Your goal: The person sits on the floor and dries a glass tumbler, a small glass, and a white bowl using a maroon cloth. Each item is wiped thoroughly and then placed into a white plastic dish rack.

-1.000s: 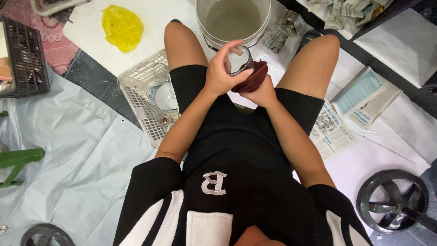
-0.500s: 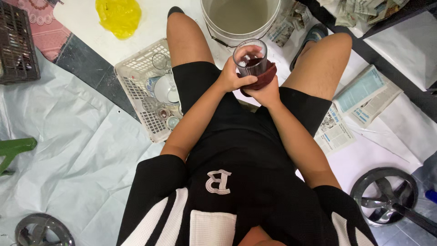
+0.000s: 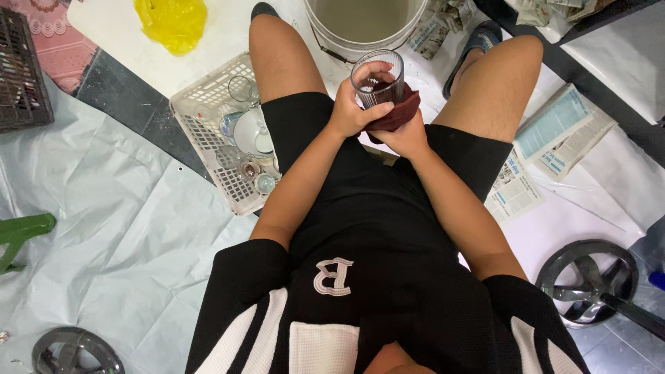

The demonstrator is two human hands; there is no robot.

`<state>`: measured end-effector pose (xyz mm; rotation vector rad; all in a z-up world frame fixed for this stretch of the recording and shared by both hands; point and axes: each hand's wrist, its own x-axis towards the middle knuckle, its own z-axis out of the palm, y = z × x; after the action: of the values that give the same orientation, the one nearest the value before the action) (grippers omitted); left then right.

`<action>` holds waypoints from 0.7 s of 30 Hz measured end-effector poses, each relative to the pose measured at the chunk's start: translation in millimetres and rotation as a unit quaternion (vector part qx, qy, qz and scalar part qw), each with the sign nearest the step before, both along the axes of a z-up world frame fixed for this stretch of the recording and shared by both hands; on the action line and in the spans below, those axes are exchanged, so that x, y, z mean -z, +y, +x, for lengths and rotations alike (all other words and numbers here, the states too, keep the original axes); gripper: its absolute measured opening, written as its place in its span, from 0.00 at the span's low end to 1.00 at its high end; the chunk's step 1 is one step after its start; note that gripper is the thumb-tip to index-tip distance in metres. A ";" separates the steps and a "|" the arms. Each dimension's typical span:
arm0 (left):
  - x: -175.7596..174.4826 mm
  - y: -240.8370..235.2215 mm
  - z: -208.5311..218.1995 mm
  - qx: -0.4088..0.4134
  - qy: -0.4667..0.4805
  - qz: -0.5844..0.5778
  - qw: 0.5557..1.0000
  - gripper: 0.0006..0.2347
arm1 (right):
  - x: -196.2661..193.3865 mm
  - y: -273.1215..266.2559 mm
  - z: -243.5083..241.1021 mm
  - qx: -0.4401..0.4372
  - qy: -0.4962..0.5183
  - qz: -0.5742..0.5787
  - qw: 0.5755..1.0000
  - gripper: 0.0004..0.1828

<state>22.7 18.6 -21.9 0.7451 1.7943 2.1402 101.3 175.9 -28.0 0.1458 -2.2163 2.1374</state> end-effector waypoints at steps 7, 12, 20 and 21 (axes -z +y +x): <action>29.3 -0.1 -2.4 -0.044 -0.068 0.144 0.986 0.31 | 61.0 17.5 13.7 0.065 0.059 0.033 0.996 0.29; 31.6 -8.3 -3.8 -0.088 -0.073 0.111 0.987 0.32 | 125.6 50.4 11.0 0.257 0.117 -0.029 0.959 0.22; -6.6 -7.8 11.7 -0.082 0.110 -0.048 0.989 0.36 | -22.7 81.1 12.1 0.106 0.187 0.222 0.951 0.21; -9.2 -7.0 12.8 -0.075 0.115 -0.060 0.989 0.35 | -48.9 74.7 10.6 0.035 0.214 0.336 0.917 0.22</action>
<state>35.5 11.6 -12.7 0.8833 2.1384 2.0857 111.9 250.6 20.9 0.4978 -2.4929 1.0766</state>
